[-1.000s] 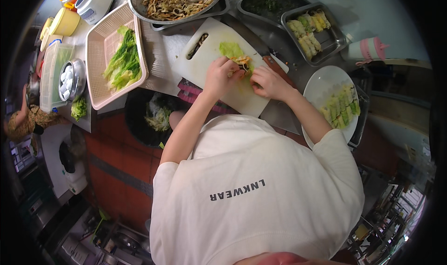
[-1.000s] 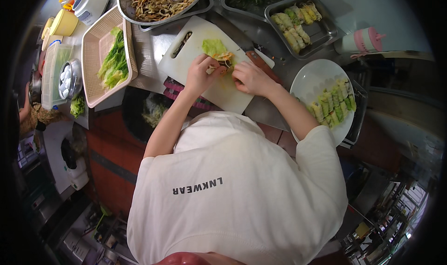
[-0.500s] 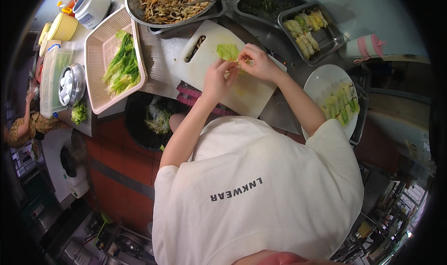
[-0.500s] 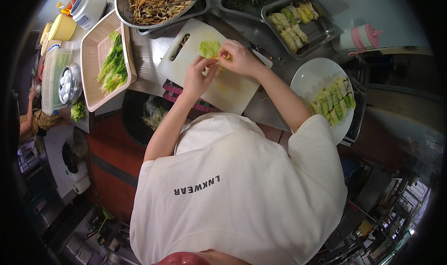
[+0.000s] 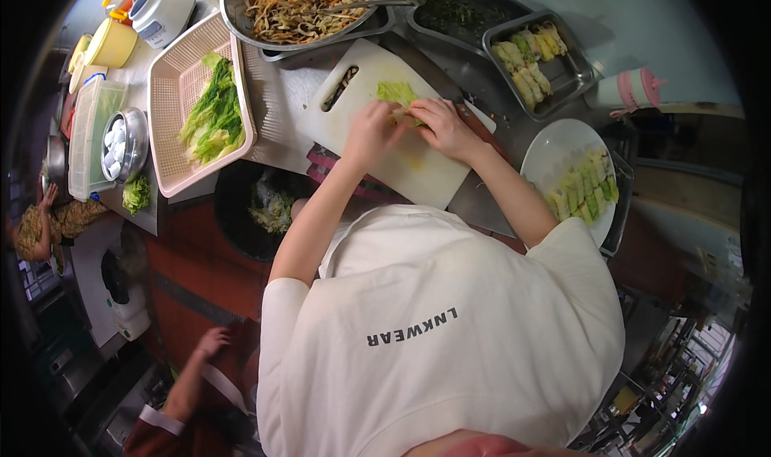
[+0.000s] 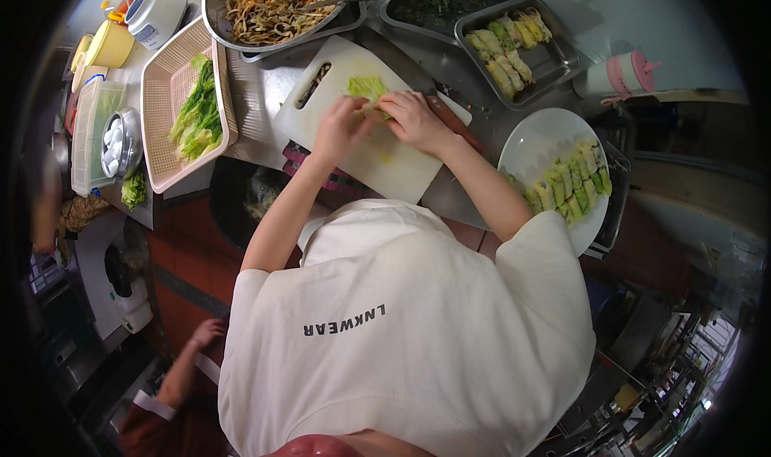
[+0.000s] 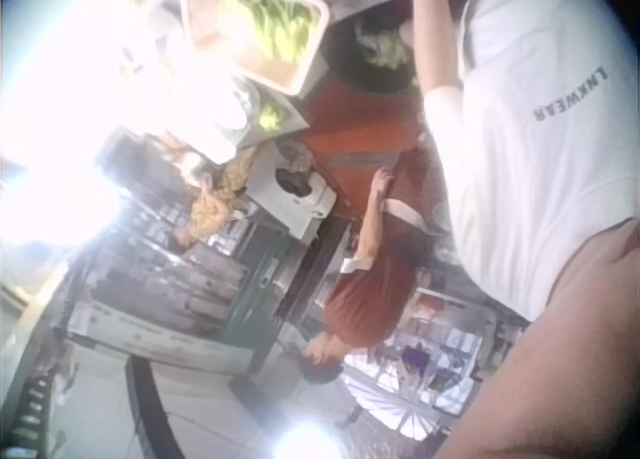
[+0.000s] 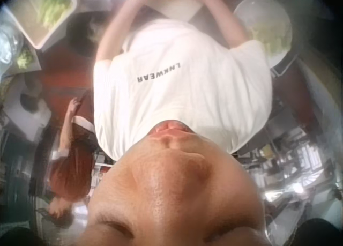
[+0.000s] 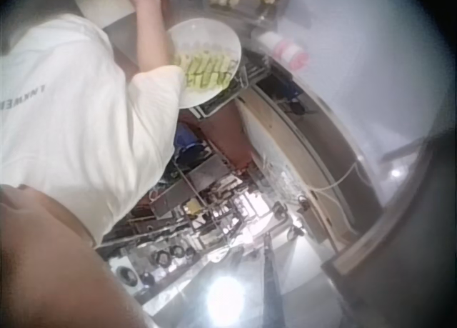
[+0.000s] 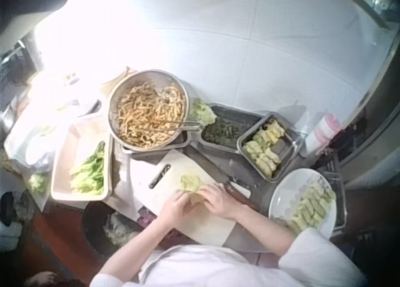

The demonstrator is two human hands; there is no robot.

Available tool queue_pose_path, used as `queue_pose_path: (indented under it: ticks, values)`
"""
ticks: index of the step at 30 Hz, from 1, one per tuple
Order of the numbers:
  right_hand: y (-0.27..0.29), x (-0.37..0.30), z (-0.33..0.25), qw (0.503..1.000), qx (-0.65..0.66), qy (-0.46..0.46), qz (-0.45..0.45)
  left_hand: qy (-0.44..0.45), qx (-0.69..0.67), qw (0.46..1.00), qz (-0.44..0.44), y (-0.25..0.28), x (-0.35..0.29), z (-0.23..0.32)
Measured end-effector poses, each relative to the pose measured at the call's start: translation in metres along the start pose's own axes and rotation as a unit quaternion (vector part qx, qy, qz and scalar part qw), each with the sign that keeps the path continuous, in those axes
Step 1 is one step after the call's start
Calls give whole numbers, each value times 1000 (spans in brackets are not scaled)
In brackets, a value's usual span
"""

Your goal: The person places a lettuce leaf on a cutting board, adds a portion of cooked filling using tongs, folds the leaf into a wrap, and places it on a plate. This process is repeated multiple times with additional lettuce leaves and filling.

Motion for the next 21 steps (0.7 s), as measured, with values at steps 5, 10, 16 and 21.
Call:
queue_pose_path:
  ticks: [5,10,16,21]
  values:
    - [0,1,-3,999,-12,-13,-37,-42,-2,997,-58,-2,-11,0]
    - [6,-7,-13,993,93,-69,-17,-7,-17,995,-100,1,-13,-3]
    - [-1,-13,-1,981,161,-108,24,-50,107,992,-53,3,-5,-2]
    - [-6,-8,1,997,18,-60,48,-126,41,989,-59,-1,-7,6]
Point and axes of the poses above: each hand's wrist, its own x-axis towards the middle knuckle, its own y-axis out of the back of the hand, z = x × y, the point moved 5 cm from there along x, towards the middle knuckle, and after that the axes turned 6 degrees about z, right-handed, at the moved point
